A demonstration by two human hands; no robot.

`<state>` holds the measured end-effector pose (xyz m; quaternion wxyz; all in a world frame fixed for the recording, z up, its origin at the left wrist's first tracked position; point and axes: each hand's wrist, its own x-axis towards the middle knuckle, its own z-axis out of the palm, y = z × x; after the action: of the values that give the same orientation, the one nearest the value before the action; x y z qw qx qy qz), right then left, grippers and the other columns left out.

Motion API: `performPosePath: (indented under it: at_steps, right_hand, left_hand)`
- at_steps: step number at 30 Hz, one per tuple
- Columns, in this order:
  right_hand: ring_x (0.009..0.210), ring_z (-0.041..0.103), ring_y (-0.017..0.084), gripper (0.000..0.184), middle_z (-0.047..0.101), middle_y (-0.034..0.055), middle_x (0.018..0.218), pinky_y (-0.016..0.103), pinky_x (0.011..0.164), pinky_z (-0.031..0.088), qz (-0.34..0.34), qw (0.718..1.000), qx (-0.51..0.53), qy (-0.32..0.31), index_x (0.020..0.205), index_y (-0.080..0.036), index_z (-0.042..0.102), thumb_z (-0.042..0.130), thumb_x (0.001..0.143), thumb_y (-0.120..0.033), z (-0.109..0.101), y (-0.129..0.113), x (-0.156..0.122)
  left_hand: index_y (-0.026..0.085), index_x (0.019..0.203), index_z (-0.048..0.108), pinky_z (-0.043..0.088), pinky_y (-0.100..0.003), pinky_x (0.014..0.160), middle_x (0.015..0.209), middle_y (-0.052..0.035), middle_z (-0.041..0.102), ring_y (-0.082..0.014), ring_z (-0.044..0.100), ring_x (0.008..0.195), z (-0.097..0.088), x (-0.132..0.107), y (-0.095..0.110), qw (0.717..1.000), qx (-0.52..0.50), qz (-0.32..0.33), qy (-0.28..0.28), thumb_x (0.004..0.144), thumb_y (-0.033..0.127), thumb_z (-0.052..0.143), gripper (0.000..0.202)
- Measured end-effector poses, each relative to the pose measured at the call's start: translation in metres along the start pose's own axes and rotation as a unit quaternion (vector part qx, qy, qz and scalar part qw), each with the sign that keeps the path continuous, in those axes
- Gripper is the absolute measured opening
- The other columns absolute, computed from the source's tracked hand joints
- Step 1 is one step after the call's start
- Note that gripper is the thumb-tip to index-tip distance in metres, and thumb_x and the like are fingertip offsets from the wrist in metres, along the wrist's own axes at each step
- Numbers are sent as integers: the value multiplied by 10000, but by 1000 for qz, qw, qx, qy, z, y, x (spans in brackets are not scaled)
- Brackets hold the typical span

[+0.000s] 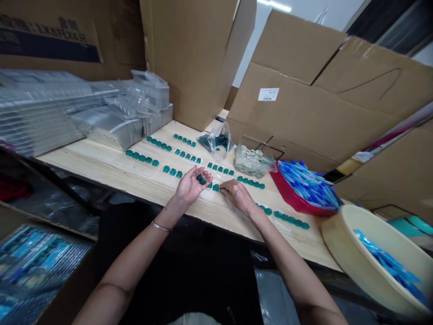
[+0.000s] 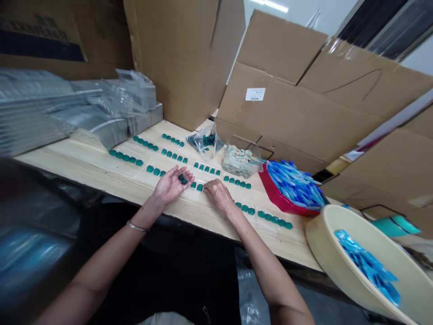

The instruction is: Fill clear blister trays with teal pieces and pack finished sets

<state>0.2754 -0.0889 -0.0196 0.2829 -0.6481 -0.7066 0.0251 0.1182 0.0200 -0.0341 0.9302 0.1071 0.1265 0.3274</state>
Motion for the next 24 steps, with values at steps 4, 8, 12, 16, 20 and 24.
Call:
performPosePath:
  at_steps: [4,8,12,16,20,24]
  right_hand:
    - [876,588,207,164,660,80,903,358,829,454,-33,997,-11,63,945,-190,650,536,842,-249,2,-33,7]
    - [967,559,228,188,640,105,984,369,880,443,-44,995,-5,91,970,-166,640,568,812,-236,20,-55,18]
    - [887,584,208,206,655,86,967,366,844,463,12,992,68,110,983,-175,636,549,806,-232,29,-51,24]
    - [697,607,149,219,672,40,883,296,686,508,131,946,274,111,971,-199,638,555,797,-303,18,-38,21]
    - [696,622,145,252,669,20,792,302,705,516,195,887,405,111,939,-199,650,628,739,-351,7,-31,13]
    - [797,613,157,279,658,40,904,295,741,506,190,914,335,129,899,-202,685,701,669,-359,4,-31,4]
  left_hand:
    - [121,792,583,484,-345,781,757,-79,600,-174,600,797,3,-3,-4,1000,13,4,-13,845,263,490,178]
    - [107,801,592,473,-275,724,769,-77,600,-143,587,746,7,-7,-6,999,31,16,-13,869,272,451,228]
    - [103,796,599,474,-289,753,787,-79,604,-137,584,737,8,-7,-4,999,25,20,-31,868,251,451,221]
    - [109,796,608,470,-325,800,781,-74,612,-155,598,799,5,-7,-5,997,49,17,-51,816,153,521,99]
    - [114,822,622,450,-279,778,832,-61,622,-134,594,797,3,-10,-16,985,152,35,-78,742,88,616,85]
    - [115,796,633,386,-187,612,786,-32,607,-61,520,644,2,-13,-30,962,246,69,-91,702,116,673,102]
